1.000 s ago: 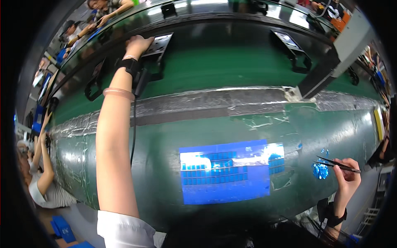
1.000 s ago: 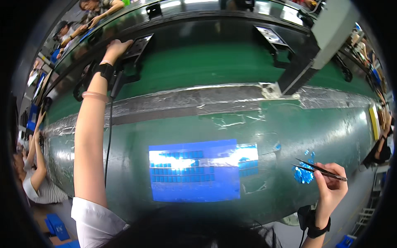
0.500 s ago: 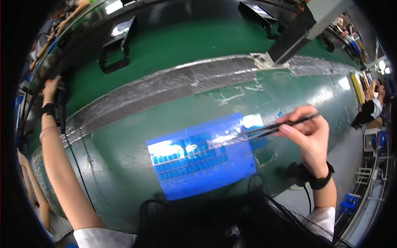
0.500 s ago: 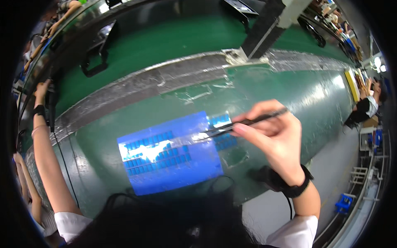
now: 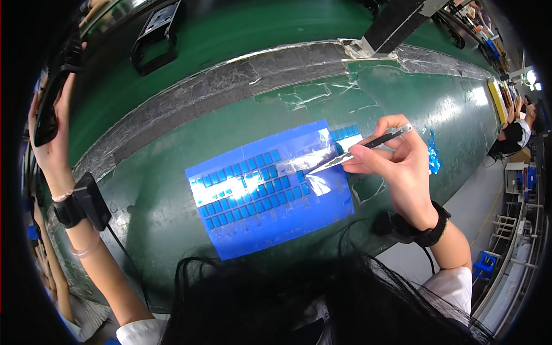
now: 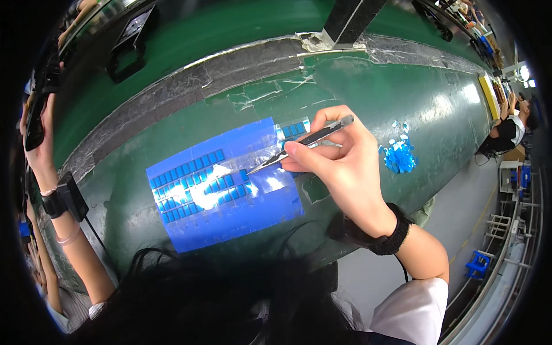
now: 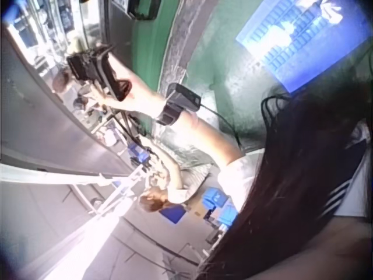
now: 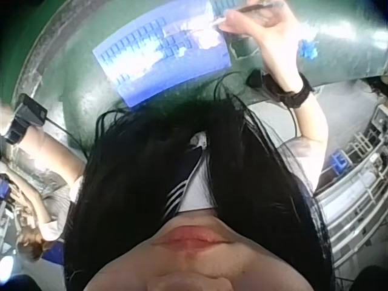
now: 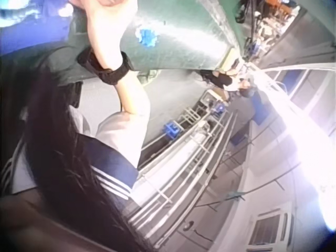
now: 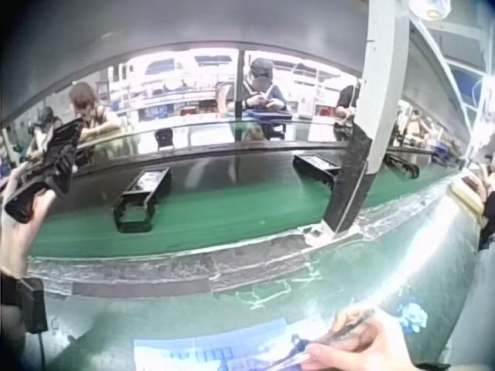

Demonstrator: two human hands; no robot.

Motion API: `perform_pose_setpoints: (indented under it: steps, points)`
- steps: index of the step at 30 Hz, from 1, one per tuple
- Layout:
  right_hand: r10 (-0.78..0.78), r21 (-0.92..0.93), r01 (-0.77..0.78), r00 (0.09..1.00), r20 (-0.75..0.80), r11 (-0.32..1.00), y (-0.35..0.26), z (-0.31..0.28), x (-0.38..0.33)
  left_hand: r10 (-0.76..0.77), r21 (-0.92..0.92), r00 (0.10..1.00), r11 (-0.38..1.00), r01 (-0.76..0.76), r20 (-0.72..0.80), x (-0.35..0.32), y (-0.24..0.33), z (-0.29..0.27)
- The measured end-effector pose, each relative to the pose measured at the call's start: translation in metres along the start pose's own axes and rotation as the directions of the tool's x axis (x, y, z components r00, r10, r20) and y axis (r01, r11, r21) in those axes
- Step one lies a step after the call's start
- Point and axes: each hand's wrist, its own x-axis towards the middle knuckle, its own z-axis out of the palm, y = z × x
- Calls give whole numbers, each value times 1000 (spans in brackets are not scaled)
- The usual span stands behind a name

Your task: Applying small blue adhesive films or pads to a black plastic electronic housing using tweezers and a brush.

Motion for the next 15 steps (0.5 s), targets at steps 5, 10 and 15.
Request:
perform_pose_setpoints:
  steps: [5,10,15]
  points:
    - [31,28,-32,1000,2,999,1,-4,2,414,882,909,444,-157,-46,-11,-62,20]
    - [-89,184,84,996,18,979,-26,1,-6,-43,363,962,921,143,-271,-17,-92,65]
    - [-437,99,431,898,54,897,-70,10,-15,-74,304,922,931,200,-381,-16,-157,117]
